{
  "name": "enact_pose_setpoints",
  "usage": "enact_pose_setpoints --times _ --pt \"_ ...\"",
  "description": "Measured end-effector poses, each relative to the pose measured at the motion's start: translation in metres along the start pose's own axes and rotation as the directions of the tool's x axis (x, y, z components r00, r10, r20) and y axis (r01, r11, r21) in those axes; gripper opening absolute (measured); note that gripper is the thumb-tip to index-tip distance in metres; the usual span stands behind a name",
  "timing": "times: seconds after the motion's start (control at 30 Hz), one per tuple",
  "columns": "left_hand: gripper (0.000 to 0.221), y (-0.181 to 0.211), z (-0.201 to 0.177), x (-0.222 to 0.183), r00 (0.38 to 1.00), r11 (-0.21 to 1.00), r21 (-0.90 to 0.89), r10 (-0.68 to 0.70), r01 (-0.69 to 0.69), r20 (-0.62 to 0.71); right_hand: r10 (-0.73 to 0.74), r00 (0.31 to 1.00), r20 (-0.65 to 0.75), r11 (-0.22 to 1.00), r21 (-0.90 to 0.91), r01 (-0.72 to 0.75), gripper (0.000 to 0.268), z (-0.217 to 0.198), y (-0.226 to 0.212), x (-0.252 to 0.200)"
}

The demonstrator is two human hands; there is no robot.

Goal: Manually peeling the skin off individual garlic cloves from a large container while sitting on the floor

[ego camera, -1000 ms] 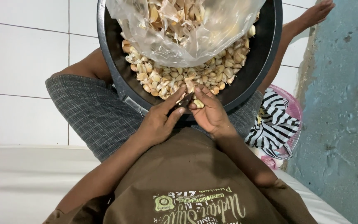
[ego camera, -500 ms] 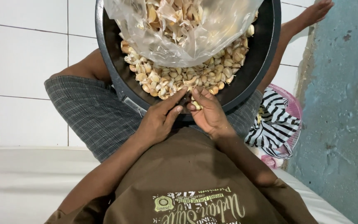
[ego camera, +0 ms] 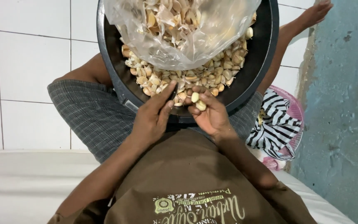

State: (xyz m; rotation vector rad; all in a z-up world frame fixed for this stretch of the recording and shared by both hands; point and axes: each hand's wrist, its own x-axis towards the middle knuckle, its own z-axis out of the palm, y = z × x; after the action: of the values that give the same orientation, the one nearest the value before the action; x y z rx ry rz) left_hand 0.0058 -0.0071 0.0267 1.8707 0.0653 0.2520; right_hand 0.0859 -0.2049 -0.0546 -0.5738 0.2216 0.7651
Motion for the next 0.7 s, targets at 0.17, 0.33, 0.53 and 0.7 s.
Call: enact_pose_setpoints --times 0.17,0.33,0.53,0.7 --pt "0.042 0.02 -0.017 0.054 0.984 0.98 0.114 0.168 -0.16 -0.059 -0.029 1.0 0.003 0.995 -0.099 0.029 0.027 0.004 -0.008 -0.02" --pt "0.026 0.019 -0.032 0.144 0.902 0.777 0.512 0.432 -0.366 -0.011 -0.068 0.985 0.156 0.992 0.111 0.051 0.025 -0.036 -0.03 -0.048" --pt "0.023 0.053 -0.052 0.129 0.918 0.734 0.551 0.33 -0.397 0.221 -0.618 0.683 -0.389 0.774 -0.454 0.442 0.017 -0.176 -0.151 -0.147" --pt "0.044 0.042 -0.039 0.088 0.928 0.816 0.442 0.339 -0.372 0.155 -0.518 0.552 -0.653 0.848 -0.475 0.233 0.021 -0.271 -0.163 -0.199"
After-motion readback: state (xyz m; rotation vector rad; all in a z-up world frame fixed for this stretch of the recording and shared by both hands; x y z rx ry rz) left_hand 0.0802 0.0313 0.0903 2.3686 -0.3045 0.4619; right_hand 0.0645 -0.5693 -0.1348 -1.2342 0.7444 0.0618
